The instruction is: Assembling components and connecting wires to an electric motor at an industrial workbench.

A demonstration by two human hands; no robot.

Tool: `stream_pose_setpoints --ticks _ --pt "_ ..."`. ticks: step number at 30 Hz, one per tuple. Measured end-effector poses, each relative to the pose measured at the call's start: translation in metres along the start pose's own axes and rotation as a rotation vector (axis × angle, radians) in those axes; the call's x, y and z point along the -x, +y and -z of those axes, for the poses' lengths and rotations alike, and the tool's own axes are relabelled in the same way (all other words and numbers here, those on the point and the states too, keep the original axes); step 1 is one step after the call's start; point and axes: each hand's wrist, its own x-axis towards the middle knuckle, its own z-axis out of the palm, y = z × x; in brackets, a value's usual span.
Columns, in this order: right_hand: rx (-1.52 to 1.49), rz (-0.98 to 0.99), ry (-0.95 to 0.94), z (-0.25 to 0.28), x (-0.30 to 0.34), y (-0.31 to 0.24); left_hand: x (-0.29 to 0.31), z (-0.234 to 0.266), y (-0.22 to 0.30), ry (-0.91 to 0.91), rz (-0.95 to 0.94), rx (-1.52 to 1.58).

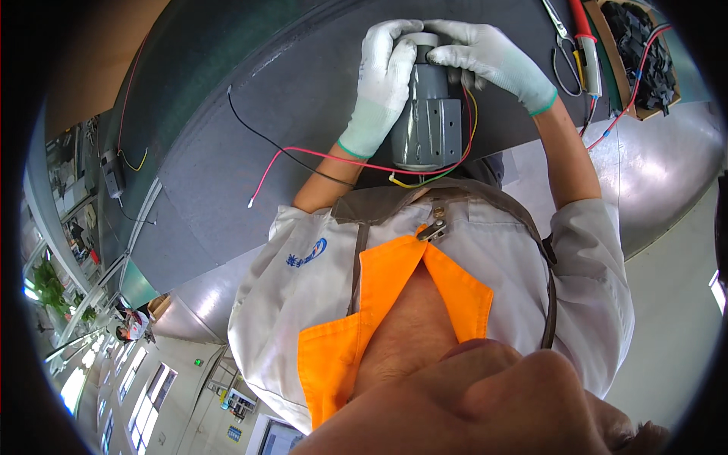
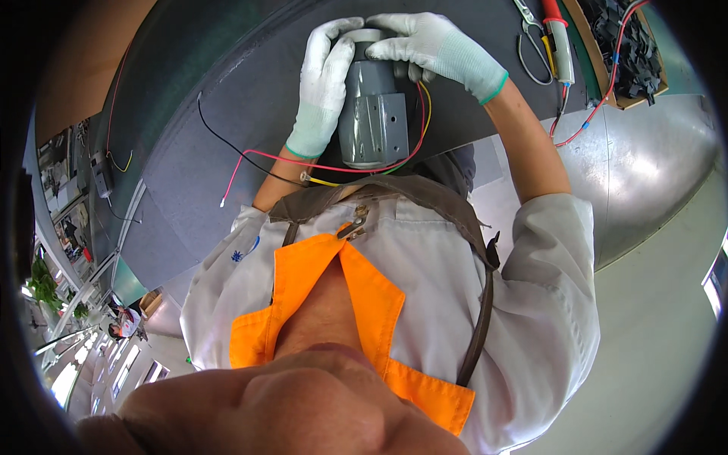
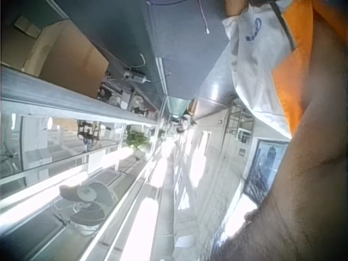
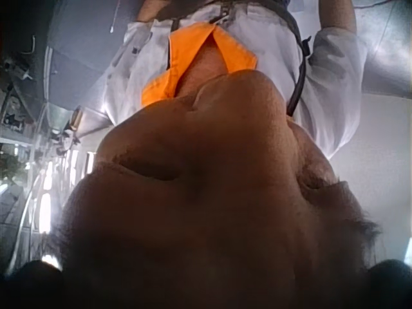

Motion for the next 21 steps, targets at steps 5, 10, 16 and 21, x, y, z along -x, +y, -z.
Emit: stream_pose_setpoints --ticks 5,10,16,21 --pt "0.463 0.484 0.437 -0.025 0.008 0.009 0.003 0.001 -0.013 -0.011 -0.066 -0.055" --pt "0.382 0.464 0.588 -0.056 0.003 0.015 0.007 0.006 -0.018 -0.086 -0.183 -0.074" --pt "0.488 0.361 0.721 -0.067 -0.012 0.002 -0.007 0.007 -0.014 -0.077 -0.130 -0.011" --pt "0.069 0.506 0.719 -0.056 -0.007 0.020 -0.004 0.016 -0.029 -0.002 -0.425 0.063"
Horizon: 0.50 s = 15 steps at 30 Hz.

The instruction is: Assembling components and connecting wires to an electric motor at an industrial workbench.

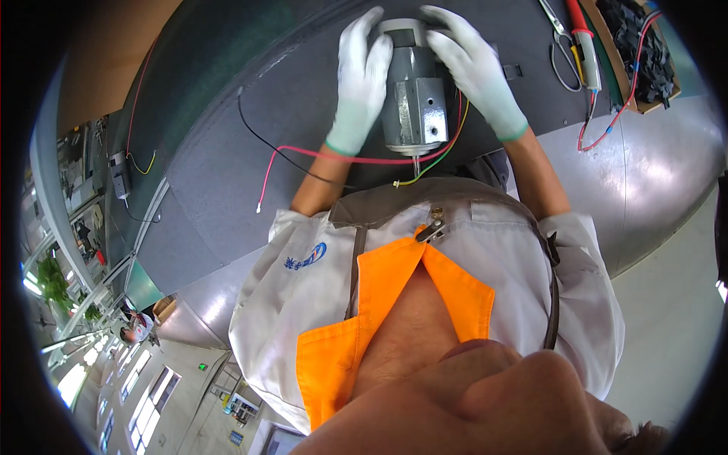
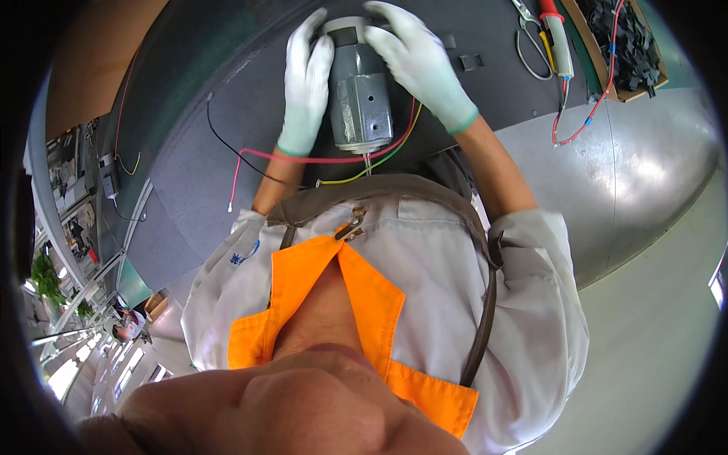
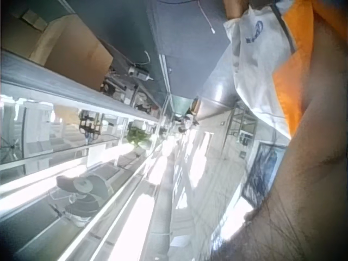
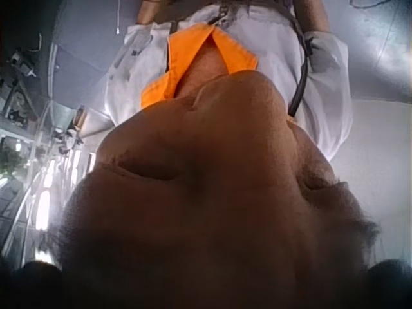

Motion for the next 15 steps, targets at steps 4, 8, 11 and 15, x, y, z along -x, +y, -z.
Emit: stream_pose_setpoints --ticks 4,8,11,15 --pt "0.299 -0.119 -0.166 0.018 0.047 -0.023 0.065 0.014 0.050 -0.083 0.072 -0.418" --pt "0.106 -0.244 -0.258 -0.007 0.041 -0.037 0.086 0.019 0.020 -0.088 -0.148 -0.427" --pt "0.112 0.010 -0.001 -0.037 -0.021 0.019 0.018 0.025 -0.005 -0.088 -0.083 -0.516" --pt "0.182 0.101 0.046 -0.043 -0.104 0.016 -0.088 0.036 -0.067 0.137 0.244 -0.425"
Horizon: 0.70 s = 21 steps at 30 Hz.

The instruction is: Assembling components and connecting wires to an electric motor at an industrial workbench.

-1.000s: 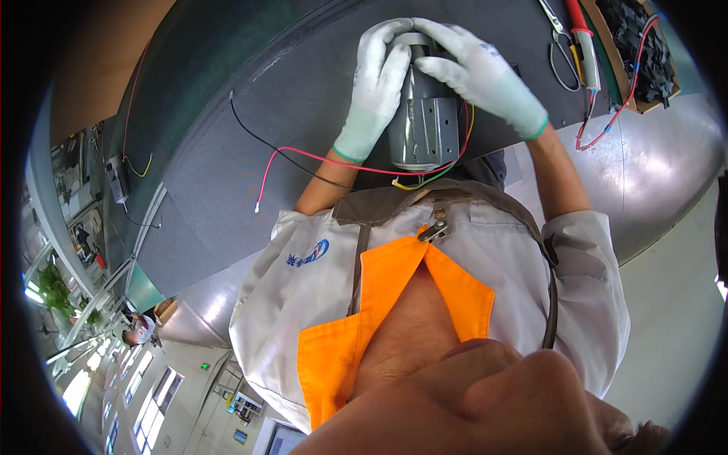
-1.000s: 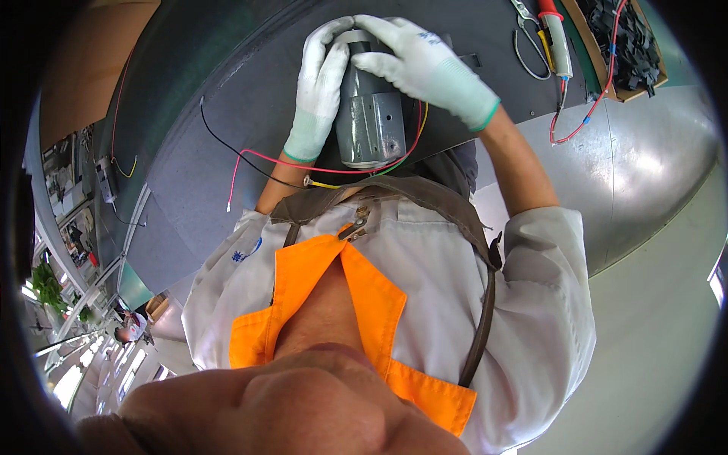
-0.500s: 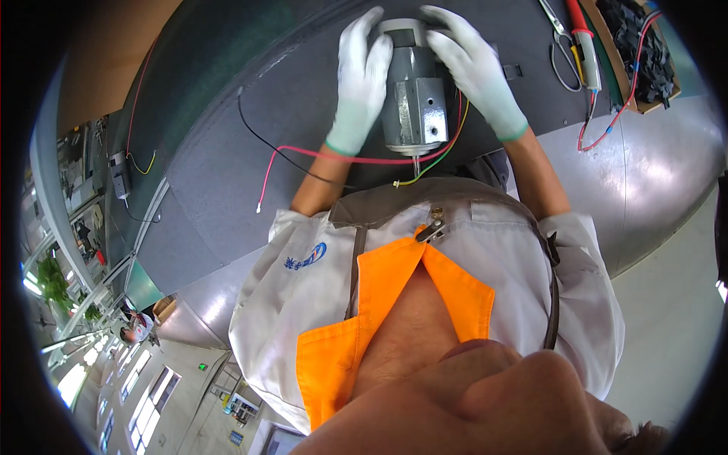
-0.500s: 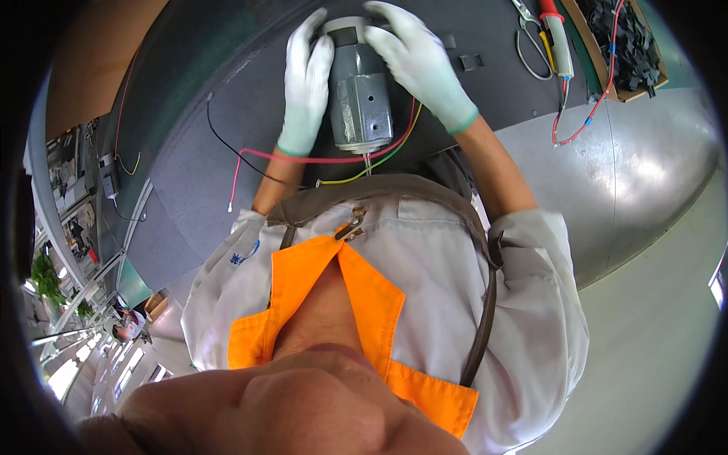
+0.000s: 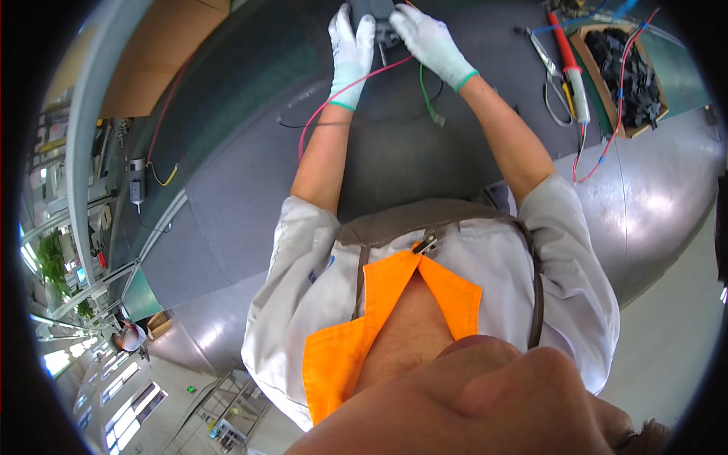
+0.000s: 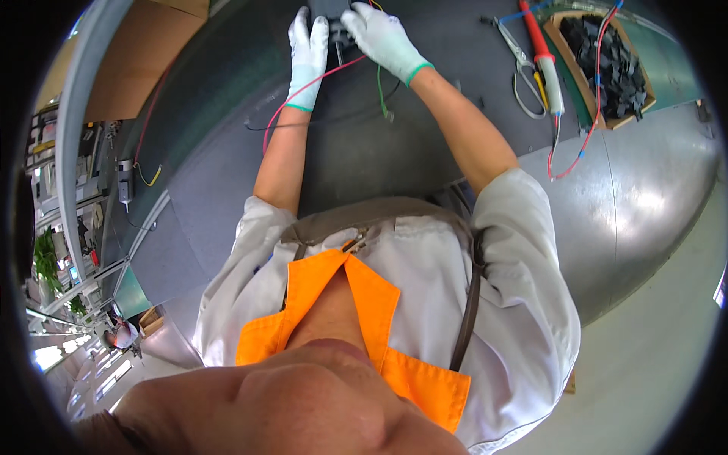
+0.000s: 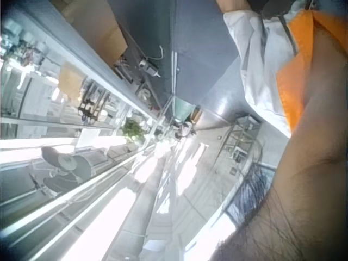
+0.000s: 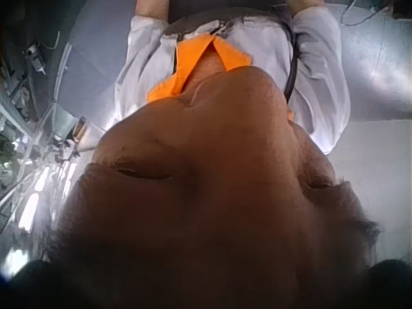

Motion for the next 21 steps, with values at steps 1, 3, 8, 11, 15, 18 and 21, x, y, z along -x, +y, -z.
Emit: stream_pose_setpoints --ticks 1,3,8,11,15,18,21 --pt "0.099 0.070 -0.035 -0.003 -0.020 -0.016 -0.011 0.008 -0.009 -0.008 0.128 0.191" --pt "0.206 0.203 -0.085 -0.007 -0.001 -0.031 -0.015 0.015 -0.015 -0.035 0.291 0.440" --pt "-0.290 -0.090 -0.442 -0.004 0.076 -0.059 0.047 0.022 0.018 -0.118 0.555 0.763" --pt "-0.190 0.083 -0.536 0.014 0.102 -0.088 0.074 0.057 0.064 -0.419 0.844 1.149" --pt "-0.559 0.044 -0.548 0.042 0.110 -0.072 0.119 0.097 0.048 -0.315 0.798 1.176" --pt "-0.667 -0.201 -0.072 0.091 0.091 -0.045 0.163 0.146 0.057 -0.286 0.771 1.073" --pt "-0.460 -0.425 0.359 0.157 0.069 0.028 0.201 0.174 0.081 -0.388 0.973 0.911"
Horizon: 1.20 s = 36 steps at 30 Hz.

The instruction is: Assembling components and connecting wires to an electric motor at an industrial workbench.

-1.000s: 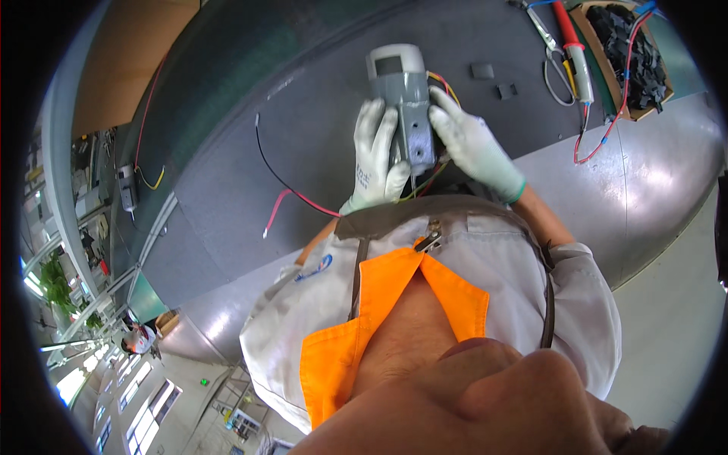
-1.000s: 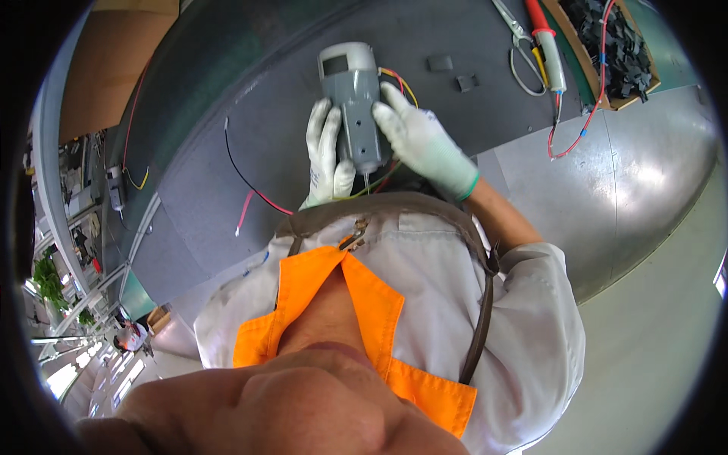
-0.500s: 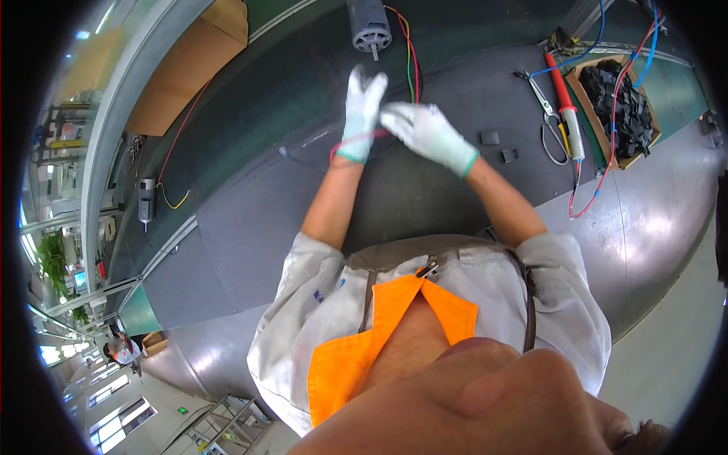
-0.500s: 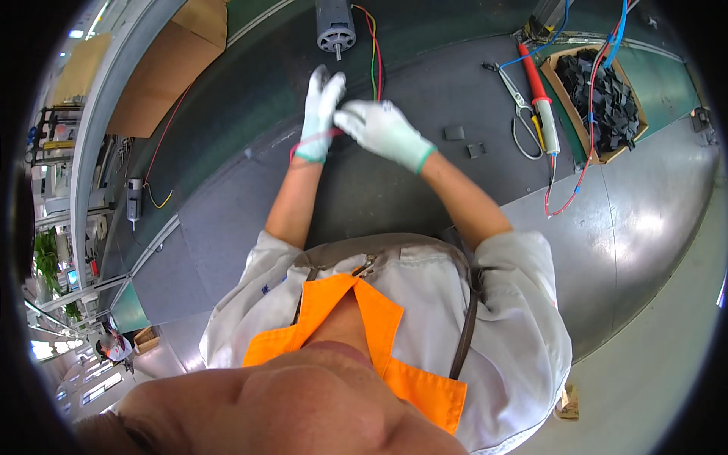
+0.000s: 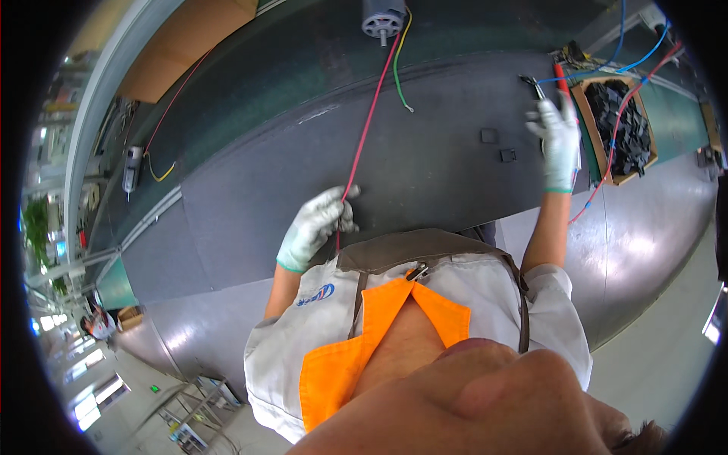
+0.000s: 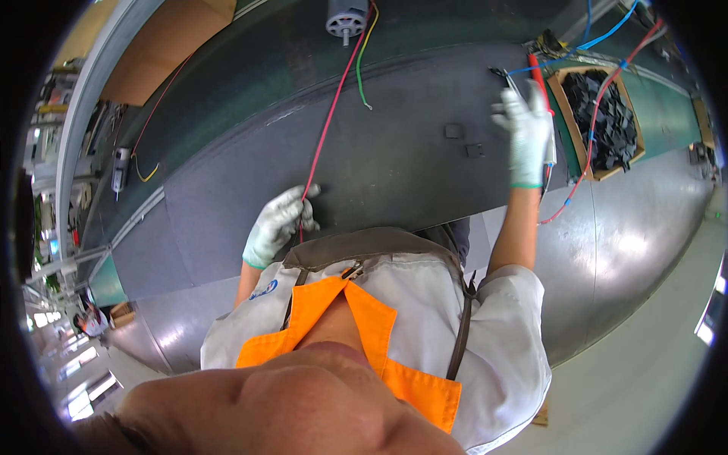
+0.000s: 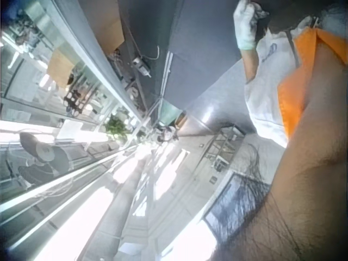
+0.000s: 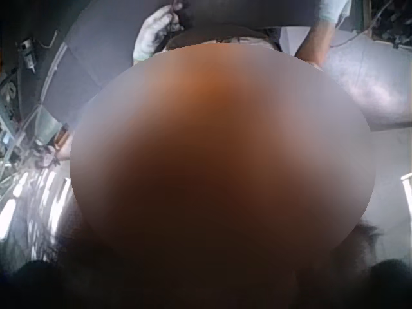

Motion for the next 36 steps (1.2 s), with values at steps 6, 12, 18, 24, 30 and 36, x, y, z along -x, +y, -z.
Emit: stream_pose_setpoints --ticks 6,12,18,24,30,36 --pt "-0.388 -0.024 -0.153 0.043 -0.097 0.018 0.036 0.010 -0.024 -0.090 0.210 -0.426" --pt "0.244 -0.146 -0.727 -0.054 0.008 -0.047 0.046 0.006 -0.010 -0.247 0.397 -0.726" --pt "0.062 -0.388 -1.232 -0.096 0.102 -0.023 -0.007 -0.023 0.009 -0.174 -0.099 -0.200" --pt "-0.148 -0.257 -0.832 -0.084 0.110 -0.053 -0.091 -0.087 0.028 -0.014 -0.464 0.109" --pt "-0.279 -0.156 -0.654 -0.068 0.117 -0.042 -0.115 -0.122 0.030 0.032 -0.494 0.049" --pt "-0.337 -0.040 -0.653 -0.063 0.123 -0.034 -0.122 -0.135 0.028 0.162 -0.554 -0.016"
